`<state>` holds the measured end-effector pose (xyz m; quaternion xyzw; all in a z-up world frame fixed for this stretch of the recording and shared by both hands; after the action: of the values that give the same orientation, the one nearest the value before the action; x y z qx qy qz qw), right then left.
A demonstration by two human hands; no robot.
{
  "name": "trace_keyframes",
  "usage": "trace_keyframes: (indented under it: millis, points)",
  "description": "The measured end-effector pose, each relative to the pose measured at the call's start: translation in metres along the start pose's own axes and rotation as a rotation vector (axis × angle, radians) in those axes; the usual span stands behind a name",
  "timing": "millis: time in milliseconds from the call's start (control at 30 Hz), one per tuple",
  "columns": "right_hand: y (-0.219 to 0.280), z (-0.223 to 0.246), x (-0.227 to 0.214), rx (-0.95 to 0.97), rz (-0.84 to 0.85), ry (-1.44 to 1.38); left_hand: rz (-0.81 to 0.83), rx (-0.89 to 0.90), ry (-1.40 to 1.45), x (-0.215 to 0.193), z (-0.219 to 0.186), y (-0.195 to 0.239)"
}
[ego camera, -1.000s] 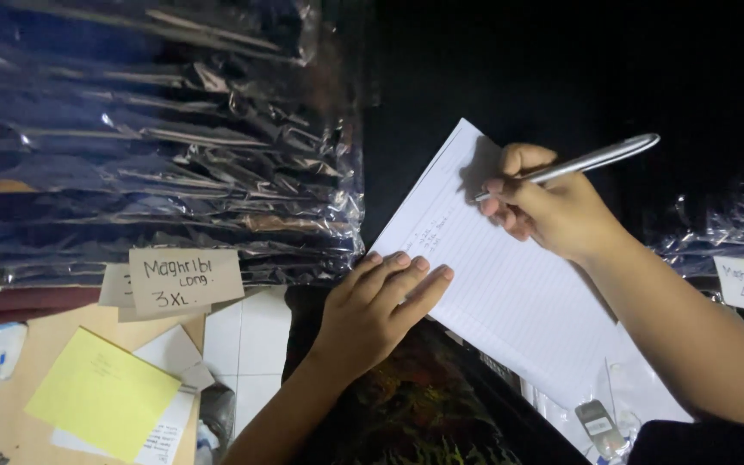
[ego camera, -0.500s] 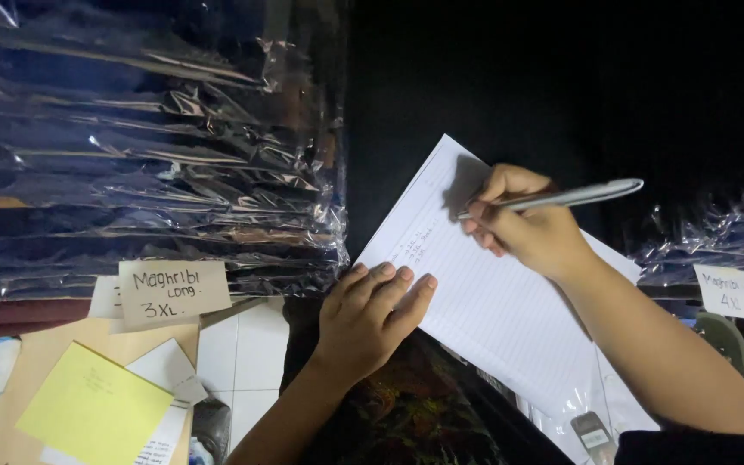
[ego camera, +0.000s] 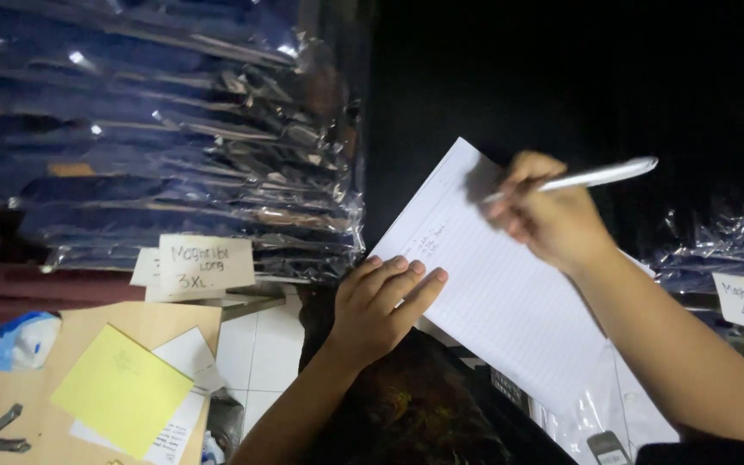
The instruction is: The person is performing an inventory check in a storage area, reading labels on stacks of packaged blue garments and recording the sizes and quantities on a notepad.
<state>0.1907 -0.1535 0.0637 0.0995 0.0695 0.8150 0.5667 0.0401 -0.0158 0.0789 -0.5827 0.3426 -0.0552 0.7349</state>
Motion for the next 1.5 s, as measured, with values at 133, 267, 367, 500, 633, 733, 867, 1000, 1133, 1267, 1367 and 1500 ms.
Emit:
trace_keyframes:
  millis: [133, 267, 367, 500, 633, 733, 867, 1000, 1133, 1267, 1367, 1500]
  points:
    - [-0.002, 0.001, -0.009, 0.139, -0.017, -0.451, 0.007, 0.037, -0.002, -0.003, -0.001, -0.002]
    - [0.001, -0.003, -0.008, 0.127, -0.032, -0.44, -0.007, 0.042, -0.013, -0.006, -0.002, -0.003]
    - [-0.002, -0.007, -0.008, 0.079, -0.016, -0.305, -0.045, 0.062, -0.017, -0.011, -0.004, -0.005]
    - [0.002, 0.003, 0.006, -0.054, 0.061, -0.151, -0.068, 0.059, 0.018, -0.013, -0.003, -0.009]
    - [0.009, 0.012, 0.014, -0.119, 0.093, -0.126, -0.085, 0.068, -0.005, -0.015, -0.004, -0.011]
    - [0.01, 0.008, 0.014, -0.119, 0.087, -0.044, -0.073, 0.053, 0.053, -0.016, -0.002, -0.013]
    - [0.015, 0.016, 0.023, -0.122, 0.051, 0.09, -0.064, 0.04, 0.057, -0.017, 0.0, -0.009]
    - [0.017, 0.019, 0.022, -0.132, 0.008, 0.228, -0.06, 0.045, 0.088, -0.019, 0.003, -0.008]
    - [0.022, 0.033, 0.034, -0.149, -0.015, 0.301, -0.034, 0.03, 0.186, -0.022, 0.011, -0.011]
    - [0.018, 0.023, 0.032, -0.184, -0.053, 0.431, -0.033, 0.011, 0.219, -0.017, 0.012, -0.004]
    - [0.017, 0.016, 0.024, -0.178, -0.114, 0.427, -0.062, -0.014, 0.208, -0.016, 0.014, -0.002]
    - [0.021, 0.014, 0.02, -0.224, -0.129, 0.413, -0.077, -0.015, 0.226, -0.017, 0.013, 0.002]
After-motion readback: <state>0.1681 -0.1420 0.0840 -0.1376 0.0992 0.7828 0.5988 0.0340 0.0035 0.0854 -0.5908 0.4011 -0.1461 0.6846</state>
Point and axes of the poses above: each hand's wrist, its own y-axis away from the middle knuckle, its own x-axis out of the palm, z = x × y, the point moved 9 cm from there along -y, towards the middle knuckle, and after that the axes turned 12 degrees about x, right-handed, at the moved point
